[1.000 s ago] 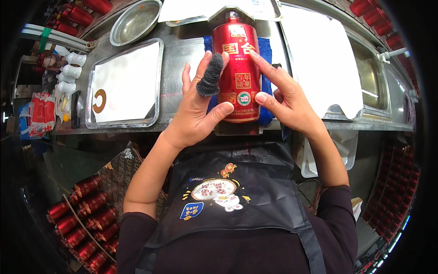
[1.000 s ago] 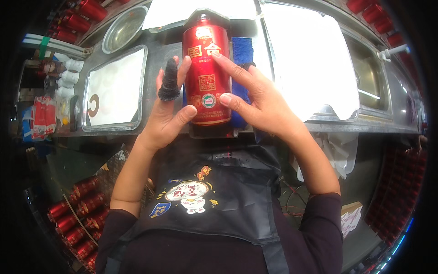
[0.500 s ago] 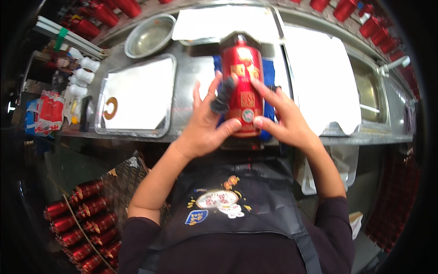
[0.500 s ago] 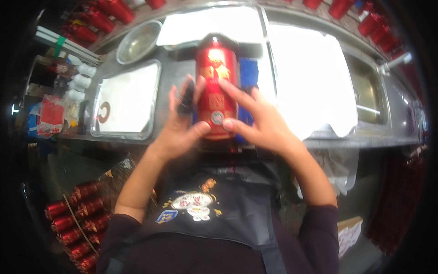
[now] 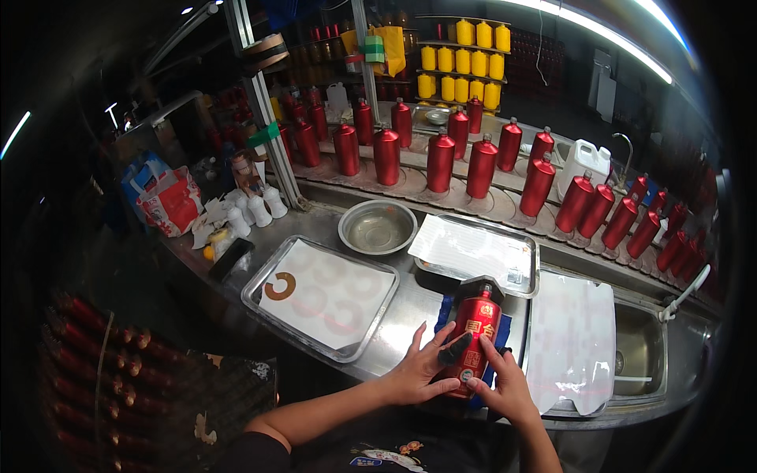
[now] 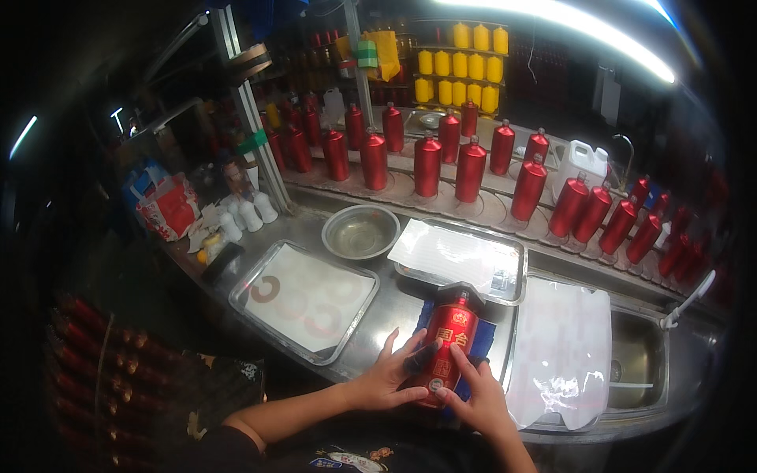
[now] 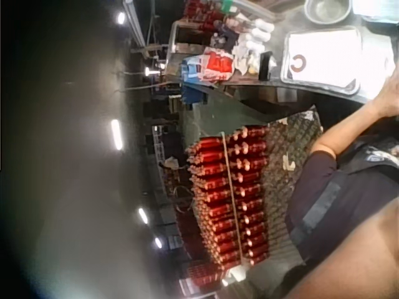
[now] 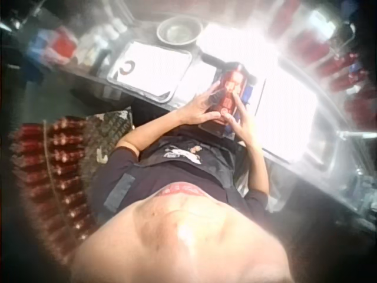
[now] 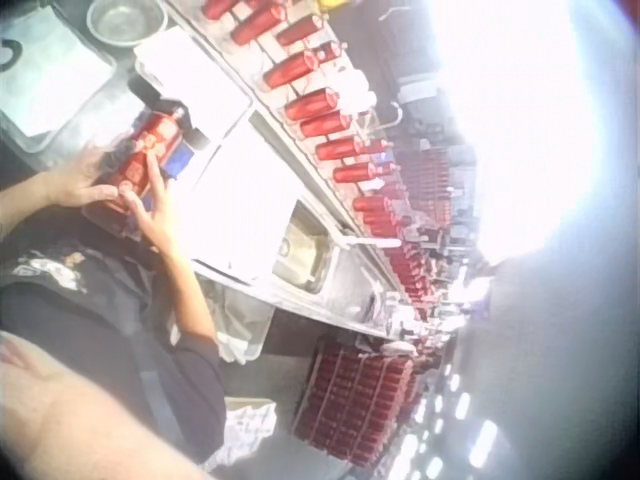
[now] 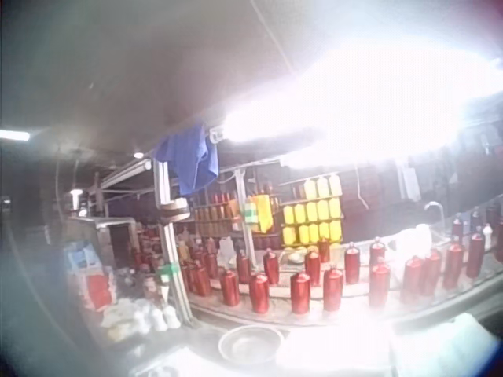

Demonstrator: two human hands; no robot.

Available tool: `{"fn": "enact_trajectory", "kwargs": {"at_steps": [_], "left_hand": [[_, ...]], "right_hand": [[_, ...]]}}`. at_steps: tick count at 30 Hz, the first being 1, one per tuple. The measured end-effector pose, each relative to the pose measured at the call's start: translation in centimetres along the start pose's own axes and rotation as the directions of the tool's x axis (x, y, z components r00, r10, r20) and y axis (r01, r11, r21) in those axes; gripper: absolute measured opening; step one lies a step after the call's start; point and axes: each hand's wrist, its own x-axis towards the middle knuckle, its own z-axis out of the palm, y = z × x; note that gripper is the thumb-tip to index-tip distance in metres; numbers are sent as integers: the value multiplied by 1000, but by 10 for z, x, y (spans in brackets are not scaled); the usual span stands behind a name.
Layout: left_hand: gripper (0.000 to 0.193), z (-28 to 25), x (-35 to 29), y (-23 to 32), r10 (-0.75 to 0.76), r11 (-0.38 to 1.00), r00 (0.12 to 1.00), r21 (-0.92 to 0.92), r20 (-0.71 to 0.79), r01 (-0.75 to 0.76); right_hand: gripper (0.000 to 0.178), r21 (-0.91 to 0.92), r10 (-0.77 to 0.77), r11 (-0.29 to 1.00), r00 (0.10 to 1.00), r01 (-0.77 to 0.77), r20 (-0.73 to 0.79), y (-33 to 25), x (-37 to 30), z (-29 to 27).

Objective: The person picks up a red bottle, cleans its neck with a cloth, and applies a gold circular label to the bottle's neck. They then apply a rectangular label to the bottle's body, smooth it, and place the bottle on a tray. The person repeats the process with another bottle.

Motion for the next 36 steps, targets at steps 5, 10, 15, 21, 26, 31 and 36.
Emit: {"fn": "enact_trajectory", "kwargs": {"at_steps": [5, 10, 15, 21, 26, 31, 36], "left_hand": [[74, 0, -1, -1, 10, 1000, 1000, 27, -1, -10], [78, -2, 0, 3, 6, 1000, 1000, -17, -31, -6], [95, 3, -2, 6, -56, 998, 997, 0, -50, 56], [113, 11, -1, -1, -181, 982, 979, -62, -98, 176], [117, 12, 1, -4, -271, 946, 963, -184, 13, 268], [120, 10, 8, -4, -315, 901, 948, -297, 54, 316], [121, 9, 8, -1, -345, 892, 938, -300, 36, 339]], "right_hand": [[82, 47, -37, 998, 999, 38, -20, -4, 3, 0], [86, 95, 2, 995, 1000, -2, -2, 6, 2, 4], [69, 546, 152, 837, 972, -31, -179, 44, 16, 3], [39, 999, 764, 17, 645, -42, 14, 84, 27, -27], [53, 574, 112, 795, 883, 195, -455, 43, -12, 17], [40, -67, -446, 892, 849, 446, -282, -17, 45, -13], [32, -243, -475, 880, 769, 408, -428, -20, 124, -62]]}}
